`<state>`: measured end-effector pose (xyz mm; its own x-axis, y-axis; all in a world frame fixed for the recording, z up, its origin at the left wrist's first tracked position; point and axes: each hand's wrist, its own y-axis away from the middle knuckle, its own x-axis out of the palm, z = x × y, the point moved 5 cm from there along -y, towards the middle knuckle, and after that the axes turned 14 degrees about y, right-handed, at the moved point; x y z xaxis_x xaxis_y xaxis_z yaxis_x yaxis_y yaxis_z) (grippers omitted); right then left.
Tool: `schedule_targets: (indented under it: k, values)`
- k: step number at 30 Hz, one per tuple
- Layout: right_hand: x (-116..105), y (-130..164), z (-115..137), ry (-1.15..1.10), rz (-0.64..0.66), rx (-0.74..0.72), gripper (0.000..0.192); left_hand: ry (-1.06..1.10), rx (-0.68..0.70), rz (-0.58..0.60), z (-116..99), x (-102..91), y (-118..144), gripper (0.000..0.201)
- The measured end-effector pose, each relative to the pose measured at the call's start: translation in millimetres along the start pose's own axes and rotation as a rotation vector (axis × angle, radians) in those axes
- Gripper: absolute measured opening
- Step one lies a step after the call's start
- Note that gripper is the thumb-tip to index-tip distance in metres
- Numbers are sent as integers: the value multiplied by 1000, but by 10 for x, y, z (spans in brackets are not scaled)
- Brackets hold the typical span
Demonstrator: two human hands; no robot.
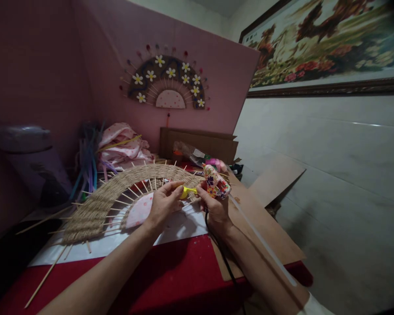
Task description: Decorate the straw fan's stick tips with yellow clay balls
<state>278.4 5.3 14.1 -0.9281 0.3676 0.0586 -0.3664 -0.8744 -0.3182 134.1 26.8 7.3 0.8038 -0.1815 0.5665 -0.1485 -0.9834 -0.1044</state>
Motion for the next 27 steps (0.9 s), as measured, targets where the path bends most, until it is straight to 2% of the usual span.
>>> schedule_targets:
  k: [3, 9, 13, 17, 22, 24, 27]
  values:
    - [-6, -17, 4, -12, -8, 2, 26, -11, -1, 7, 5, -1, -1, 46]
    - [42, 28, -33, 18, 66, 69, 25, -65, 4, 41, 10, 31, 16, 43]
    - [32, 26, -2, -4, 58, 45, 25, -52, -2, 44, 0, 47, 23, 42]
    - [-21, -41, -33, -99, 16, 68, 31, 13, 37, -21, -36, 3, -8, 38]
    - [-54, -107, -100, -186, 26, 117, 37, 40, 24, -142, -79, -53, -23, 18]
    - [-38, -98, -95, -210, 55, 127, 36, 24, -30, -106, -60, -16, -8, 16]
    - [12, -48, -50, -213, 130, 131, 34, -50, -45, 29, -26, 74, 14, 23]
